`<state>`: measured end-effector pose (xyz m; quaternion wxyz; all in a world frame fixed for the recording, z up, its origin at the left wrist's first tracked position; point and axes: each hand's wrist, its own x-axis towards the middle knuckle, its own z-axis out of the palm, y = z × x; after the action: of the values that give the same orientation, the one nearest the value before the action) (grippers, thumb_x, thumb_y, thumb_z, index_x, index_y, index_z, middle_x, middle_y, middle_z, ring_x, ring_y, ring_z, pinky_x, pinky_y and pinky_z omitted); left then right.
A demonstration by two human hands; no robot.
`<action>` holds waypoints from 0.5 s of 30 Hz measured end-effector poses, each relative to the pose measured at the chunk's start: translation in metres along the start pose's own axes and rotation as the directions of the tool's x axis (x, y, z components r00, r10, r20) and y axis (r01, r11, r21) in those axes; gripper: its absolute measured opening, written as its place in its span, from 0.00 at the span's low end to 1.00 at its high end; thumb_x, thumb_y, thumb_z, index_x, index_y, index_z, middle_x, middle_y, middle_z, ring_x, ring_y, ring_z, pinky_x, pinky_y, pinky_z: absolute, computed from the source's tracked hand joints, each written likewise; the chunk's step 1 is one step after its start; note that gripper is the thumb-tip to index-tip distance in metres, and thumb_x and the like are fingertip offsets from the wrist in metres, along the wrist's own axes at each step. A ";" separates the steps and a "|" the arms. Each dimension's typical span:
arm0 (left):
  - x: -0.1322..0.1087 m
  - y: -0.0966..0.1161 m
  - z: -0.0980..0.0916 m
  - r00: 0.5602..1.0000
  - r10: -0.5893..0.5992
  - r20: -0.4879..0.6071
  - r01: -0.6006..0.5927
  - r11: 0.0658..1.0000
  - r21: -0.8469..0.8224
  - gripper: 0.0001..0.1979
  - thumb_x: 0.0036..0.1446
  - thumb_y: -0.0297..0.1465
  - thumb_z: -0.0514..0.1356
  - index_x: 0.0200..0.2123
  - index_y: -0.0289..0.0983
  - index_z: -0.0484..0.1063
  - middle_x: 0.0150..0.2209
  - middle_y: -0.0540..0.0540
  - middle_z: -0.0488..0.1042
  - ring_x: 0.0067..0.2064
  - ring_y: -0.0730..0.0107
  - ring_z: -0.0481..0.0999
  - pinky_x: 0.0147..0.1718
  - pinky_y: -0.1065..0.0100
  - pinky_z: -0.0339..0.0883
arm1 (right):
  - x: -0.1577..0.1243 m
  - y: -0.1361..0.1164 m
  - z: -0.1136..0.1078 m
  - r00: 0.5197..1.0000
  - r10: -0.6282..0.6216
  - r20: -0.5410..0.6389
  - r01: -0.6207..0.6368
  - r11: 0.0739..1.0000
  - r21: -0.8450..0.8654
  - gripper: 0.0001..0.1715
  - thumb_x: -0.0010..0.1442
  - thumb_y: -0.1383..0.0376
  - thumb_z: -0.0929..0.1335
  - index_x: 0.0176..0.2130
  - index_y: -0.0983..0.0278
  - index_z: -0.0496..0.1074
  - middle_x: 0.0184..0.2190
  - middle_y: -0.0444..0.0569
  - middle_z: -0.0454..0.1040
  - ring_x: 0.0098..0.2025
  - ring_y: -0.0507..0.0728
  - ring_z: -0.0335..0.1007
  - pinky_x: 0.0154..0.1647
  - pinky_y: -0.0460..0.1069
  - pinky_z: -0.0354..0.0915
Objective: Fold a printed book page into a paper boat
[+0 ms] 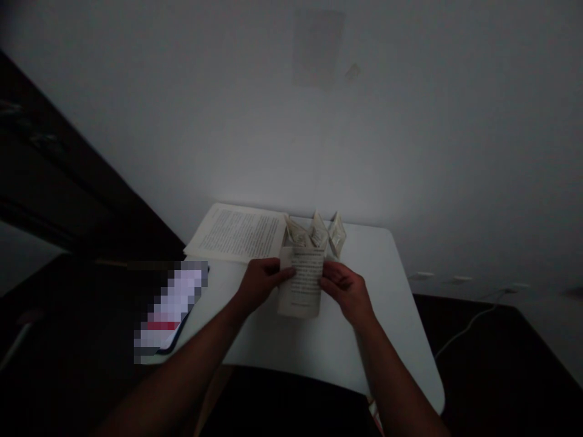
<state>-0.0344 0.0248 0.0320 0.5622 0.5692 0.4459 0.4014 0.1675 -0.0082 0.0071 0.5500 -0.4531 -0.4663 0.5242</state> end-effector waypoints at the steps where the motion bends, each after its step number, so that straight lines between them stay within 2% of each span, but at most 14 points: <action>1: 0.003 -0.004 0.001 0.999 -0.033 0.007 0.034 0.998 -0.044 0.15 0.45 0.39 0.65 0.29 0.31 0.76 0.28 0.45 0.77 0.28 0.69 0.74 0.28 0.69 0.67 | 0.002 0.003 0.002 0.999 0.042 0.030 -0.043 0.999 0.020 0.21 0.45 0.62 0.74 0.41 0.59 0.74 0.36 0.48 0.78 0.38 0.59 0.73 0.45 0.58 0.67; 4: 0.010 -0.019 0.002 0.995 -0.082 0.061 0.090 0.984 -0.156 0.16 0.44 0.38 0.66 0.32 0.31 0.76 0.31 0.44 0.77 0.30 0.68 0.75 0.31 0.67 0.69 | 0.004 0.014 0.006 0.990 0.124 0.066 -0.129 0.988 0.083 0.22 0.45 0.64 0.74 0.43 0.62 0.73 0.37 0.50 0.78 0.39 0.60 0.74 0.46 0.59 0.67; 7: 0.010 -0.030 0.001 0.989 -0.112 0.099 0.129 0.974 -0.187 0.17 0.45 0.40 0.65 0.31 0.30 0.76 0.29 0.43 0.77 0.28 0.69 0.75 0.28 0.68 0.69 | 0.002 0.020 0.006 0.987 0.148 0.059 -0.156 0.976 0.153 0.22 0.46 0.64 0.74 0.43 0.63 0.73 0.39 0.52 0.78 0.41 0.61 0.73 0.45 0.60 0.67; 15: 0.008 -0.035 0.000 0.989 -0.107 0.101 0.118 0.986 -0.113 0.19 0.45 0.41 0.64 0.30 0.29 0.75 0.25 0.44 0.76 0.23 0.71 0.73 0.23 0.70 0.68 | 0.000 0.020 0.003 0.987 0.152 0.049 -0.159 0.966 0.206 0.22 0.45 0.64 0.74 0.43 0.63 0.73 0.40 0.53 0.77 0.41 0.62 0.73 0.45 0.59 0.67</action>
<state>-0.0345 0.0318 -0.0028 0.6374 0.5269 0.4256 0.3673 0.1613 -0.0078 -0.0117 0.5443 -0.4191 -0.3804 0.6191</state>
